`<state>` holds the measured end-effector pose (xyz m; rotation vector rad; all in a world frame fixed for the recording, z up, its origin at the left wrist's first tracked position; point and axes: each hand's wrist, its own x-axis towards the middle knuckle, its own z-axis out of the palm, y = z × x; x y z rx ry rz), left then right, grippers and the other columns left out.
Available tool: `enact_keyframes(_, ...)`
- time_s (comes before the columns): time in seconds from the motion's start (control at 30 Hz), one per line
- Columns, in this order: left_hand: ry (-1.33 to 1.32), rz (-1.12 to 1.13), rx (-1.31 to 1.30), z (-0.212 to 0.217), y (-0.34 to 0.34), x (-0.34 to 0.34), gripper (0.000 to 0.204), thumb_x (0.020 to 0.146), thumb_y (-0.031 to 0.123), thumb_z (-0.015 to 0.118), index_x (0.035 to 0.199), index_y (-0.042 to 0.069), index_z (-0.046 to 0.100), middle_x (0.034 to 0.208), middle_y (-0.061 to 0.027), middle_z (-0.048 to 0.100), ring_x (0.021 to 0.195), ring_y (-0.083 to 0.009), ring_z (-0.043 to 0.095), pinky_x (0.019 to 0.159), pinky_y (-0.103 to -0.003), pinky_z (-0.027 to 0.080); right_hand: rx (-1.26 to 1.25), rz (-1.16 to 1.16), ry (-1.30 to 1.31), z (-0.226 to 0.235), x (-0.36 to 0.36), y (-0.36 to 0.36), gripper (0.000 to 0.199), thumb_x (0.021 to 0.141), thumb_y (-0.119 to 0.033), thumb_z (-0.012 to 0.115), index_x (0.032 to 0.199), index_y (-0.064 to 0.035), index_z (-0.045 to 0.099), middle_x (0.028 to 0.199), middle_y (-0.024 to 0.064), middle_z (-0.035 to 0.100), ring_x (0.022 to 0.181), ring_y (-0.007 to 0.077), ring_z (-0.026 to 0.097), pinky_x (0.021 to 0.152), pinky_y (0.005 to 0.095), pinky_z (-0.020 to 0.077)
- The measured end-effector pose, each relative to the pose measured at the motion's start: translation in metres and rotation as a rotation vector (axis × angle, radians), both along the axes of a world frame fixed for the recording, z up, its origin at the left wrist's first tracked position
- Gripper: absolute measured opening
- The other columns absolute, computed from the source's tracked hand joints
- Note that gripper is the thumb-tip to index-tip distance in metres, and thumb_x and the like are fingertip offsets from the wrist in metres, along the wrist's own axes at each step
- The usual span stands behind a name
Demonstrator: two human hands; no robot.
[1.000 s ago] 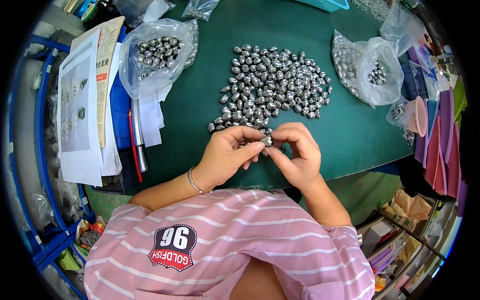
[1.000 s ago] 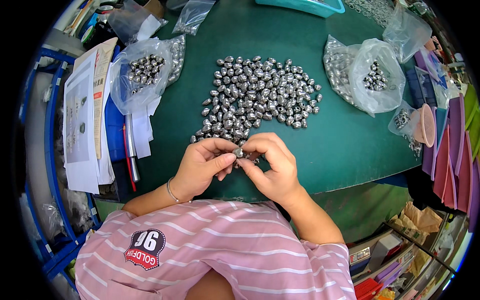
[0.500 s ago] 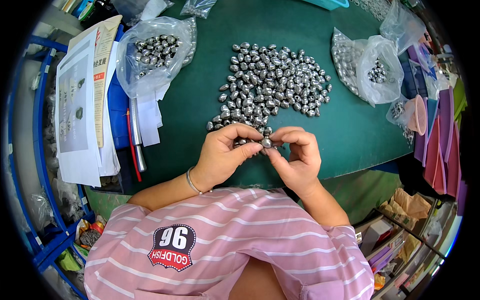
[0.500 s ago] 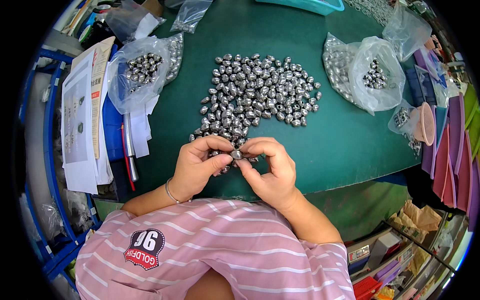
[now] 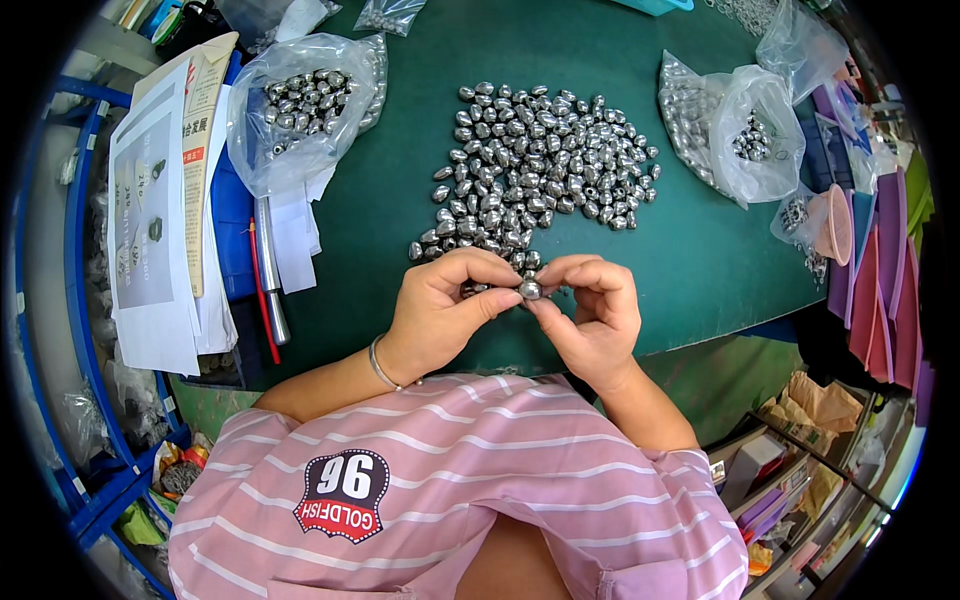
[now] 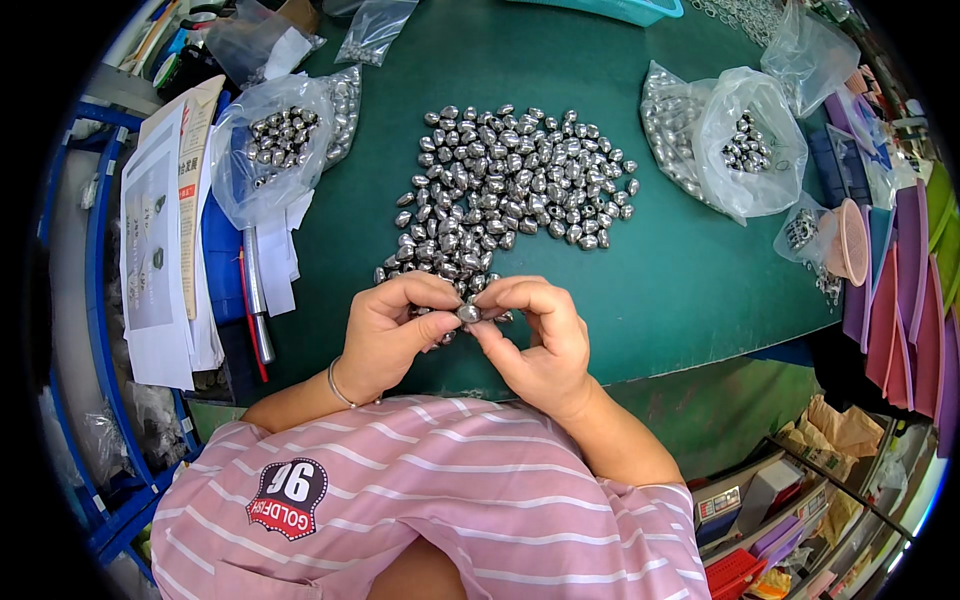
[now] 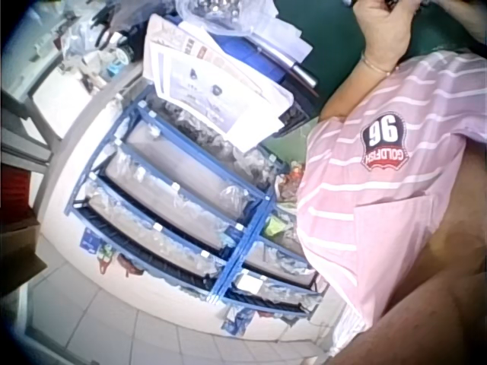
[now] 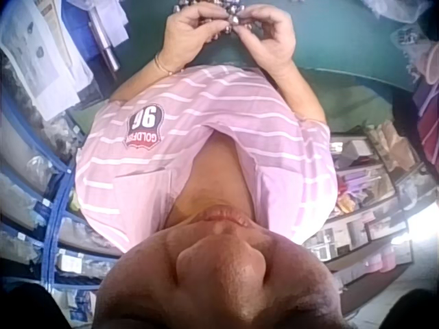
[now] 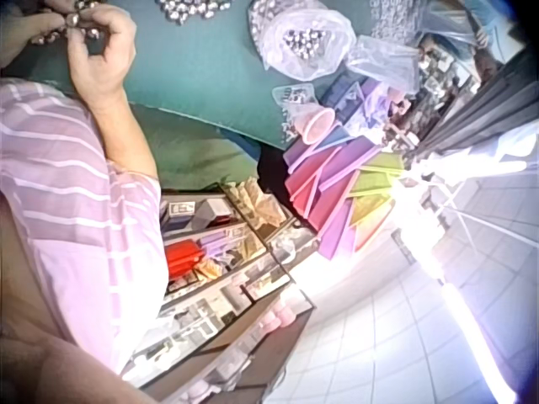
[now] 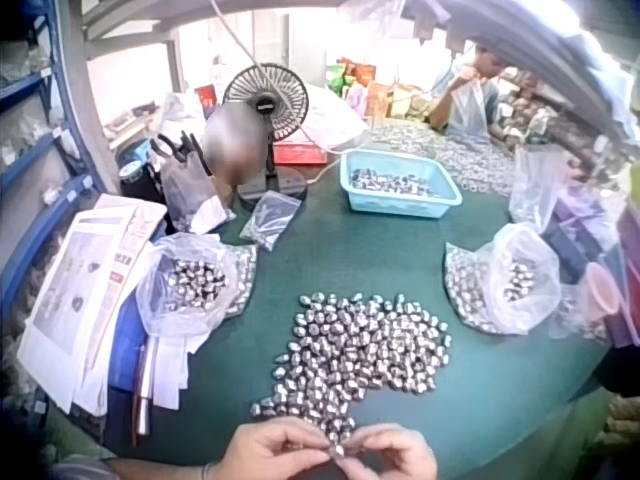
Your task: The person sorts teardrop-shaped metal weights by hand on a green table, picking them up from a pile and placing them into different groups and plastic bags.
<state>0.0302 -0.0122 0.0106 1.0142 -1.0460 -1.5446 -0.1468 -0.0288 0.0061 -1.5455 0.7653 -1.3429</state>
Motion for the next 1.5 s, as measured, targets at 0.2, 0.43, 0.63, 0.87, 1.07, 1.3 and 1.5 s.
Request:
enact_keyframes(0.2,0.060,-0.020,0.054,0.004,-0.001,-0.001,0.012,0.083,-0.003,0.066,0.094,-0.003,0.065,0.097,-0.0064,0.063,0.083,-0.0098,0.059,0.071,-0.022,0.048,-0.044,-0.033,0.031,0.001,-0.001,0.001,0.040,0.071,0.016,0.069,0.101,-0.0005,0.048,0.094,0.0150,0.062,0.081,0.0177,0.062,0.069,0.0263,0.0511)
enact_keyframes(0.43,0.081,-0.069,0.225,0.001,-0.001,-0.003,0.012,0.088,0.000,0.059,0.099,-0.003,0.061,0.097,-0.0098,0.063,0.065,-0.0083,0.054,0.054,-0.020,0.044,-0.394,-0.143,0.356,0.025,-0.014,-0.022,0.030,0.064,0.010,0.071,0.087,-0.0027,0.058,0.085,0.0132,0.063,0.075,0.0261,0.061,0.066,0.0328,0.0500)
enact_keyframes(0.63,0.152,-0.104,0.275,0.007,-0.007,0.003,0.017,0.095,0.006,0.050,0.108,-0.001,0.058,0.089,-0.0062,0.062,0.061,-0.0069,0.049,0.054,-0.020,0.041,-0.578,-0.880,0.807,0.048,-0.106,-0.125,0.021,0.076,0.004,0.066,0.097,0.0008,0.062,0.101,0.0136,0.062,0.095,0.0288,0.059,0.078,0.0350,0.0470)
enact_keyframes(0.87,-1.024,0.849,-0.695,0.035,-0.093,0.079,0.016,0.083,0.001,0.054,0.098,0.001,0.061,0.094,-0.0133,0.059,0.092,-0.0282,0.053,0.083,-0.034,0.042,-0.481,-0.550,0.772,0.031,-0.065,-0.079,0.020,0.075,0.004,0.066,0.094,-0.0004,0.062,0.101,0.0146,0.062,0.093,0.0288,0.060,0.082,0.0358,0.0477)
enact_keyframes(1.07,-1.232,0.836,-0.810,0.029,-0.109,0.098,0.023,0.082,0.008,0.063,0.104,0.002,0.063,0.114,-0.0150,0.059,0.108,-0.0308,0.055,0.095,-0.037,0.041,-0.235,-0.143,0.735,0.015,-0.047,-0.047,0.012,0.072,0.002,0.067,0.083,-0.0018,0.062,0.085,0.0123,0.063,0.081,0.0299,0.061,0.074,0.0374,0.0489)
enact_keyframes(1.3,-1.126,-0.294,-0.782,0.003,-0.014,0.024,0.087,0.060,0.055,0.077,0.130,0.012,0.050,0.147,-0.0199,0.029,0.137,-0.0404,0.024,0.106,-0.059,0.021,-0.083,0.020,0.796,0.008,-0.028,-0.027,0.016,0.076,0.000,0.067,0.091,-0.0001,0.061,0.087,0.0128,0.060,0.084,0.0307,0.059,0.073,0.0374,0.0484)
enact_keyframes(1.5,-1.222,-0.286,-0.709,-0.015,-0.010,0.018,0.112,0.055,0.053,0.079,0.141,0.002,0.028,0.150,-0.0195,0.020,0.140,-0.0383,0.018,0.105,-0.064,0.014,0.027,0.157,0.815,0.014,-0.035,-0.028,0.018,0.071,0.000,0.068,0.088,-0.0015,0.060,0.085,0.0119,0.058,0.082,0.0316,0.057,0.073,0.0394,0.0469)
